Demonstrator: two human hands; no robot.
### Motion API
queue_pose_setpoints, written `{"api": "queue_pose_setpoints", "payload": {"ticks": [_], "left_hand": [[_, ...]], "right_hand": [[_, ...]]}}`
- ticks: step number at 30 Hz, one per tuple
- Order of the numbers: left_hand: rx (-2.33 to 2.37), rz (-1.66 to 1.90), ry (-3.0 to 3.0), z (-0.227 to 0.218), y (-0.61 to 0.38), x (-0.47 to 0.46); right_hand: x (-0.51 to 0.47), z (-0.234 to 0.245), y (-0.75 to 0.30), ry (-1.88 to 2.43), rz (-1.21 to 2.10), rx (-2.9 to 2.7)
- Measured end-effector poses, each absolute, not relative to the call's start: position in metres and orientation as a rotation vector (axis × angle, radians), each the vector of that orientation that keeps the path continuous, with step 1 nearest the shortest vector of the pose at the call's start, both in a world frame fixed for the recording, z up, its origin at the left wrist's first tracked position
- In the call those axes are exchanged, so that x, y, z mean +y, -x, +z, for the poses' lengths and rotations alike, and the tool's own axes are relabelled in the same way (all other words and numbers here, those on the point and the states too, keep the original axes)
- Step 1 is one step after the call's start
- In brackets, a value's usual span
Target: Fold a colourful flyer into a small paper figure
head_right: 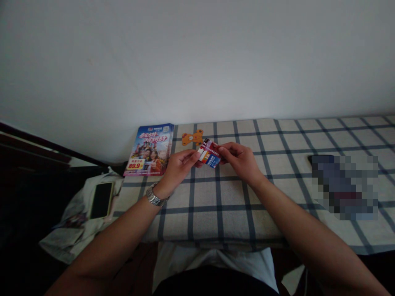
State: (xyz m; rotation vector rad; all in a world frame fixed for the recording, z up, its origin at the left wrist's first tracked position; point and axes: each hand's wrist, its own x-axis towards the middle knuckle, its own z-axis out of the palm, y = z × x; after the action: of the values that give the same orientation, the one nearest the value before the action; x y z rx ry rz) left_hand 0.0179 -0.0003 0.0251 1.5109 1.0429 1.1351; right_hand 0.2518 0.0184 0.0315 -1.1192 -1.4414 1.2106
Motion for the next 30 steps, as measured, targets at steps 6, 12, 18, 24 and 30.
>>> {"api": "queue_pose_setpoints", "payload": {"ticks": [6, 12, 18, 24, 30], "left_hand": [[1.090, 1.087, -1.598, 0.029, -0.016, 0.000], [1.057, 1.113, -1.567, 0.033, -0.017, -0.002], [1.111, 1.137, -1.575, 0.035, -0.018, -0.005], [1.109, 1.162, -1.580, 0.026, -0.018, -0.001], [1.196, 1.264, -1.621, 0.024, -0.017, 0.003]], "right_hand": [[0.018, 0.034, -0.251, 1.136, 1.211, -1.443], [0.018, 0.031, -0.250, 1.108, 1.236, -1.437], [0.016, 0.032, -0.249, 1.126, 1.221, -1.434], [0.019, 0.028, -0.251, 1.113, 1.267, -1.422], [0.018, 0.030, -0.249, 1.080, 1.415, -1.395]]}}
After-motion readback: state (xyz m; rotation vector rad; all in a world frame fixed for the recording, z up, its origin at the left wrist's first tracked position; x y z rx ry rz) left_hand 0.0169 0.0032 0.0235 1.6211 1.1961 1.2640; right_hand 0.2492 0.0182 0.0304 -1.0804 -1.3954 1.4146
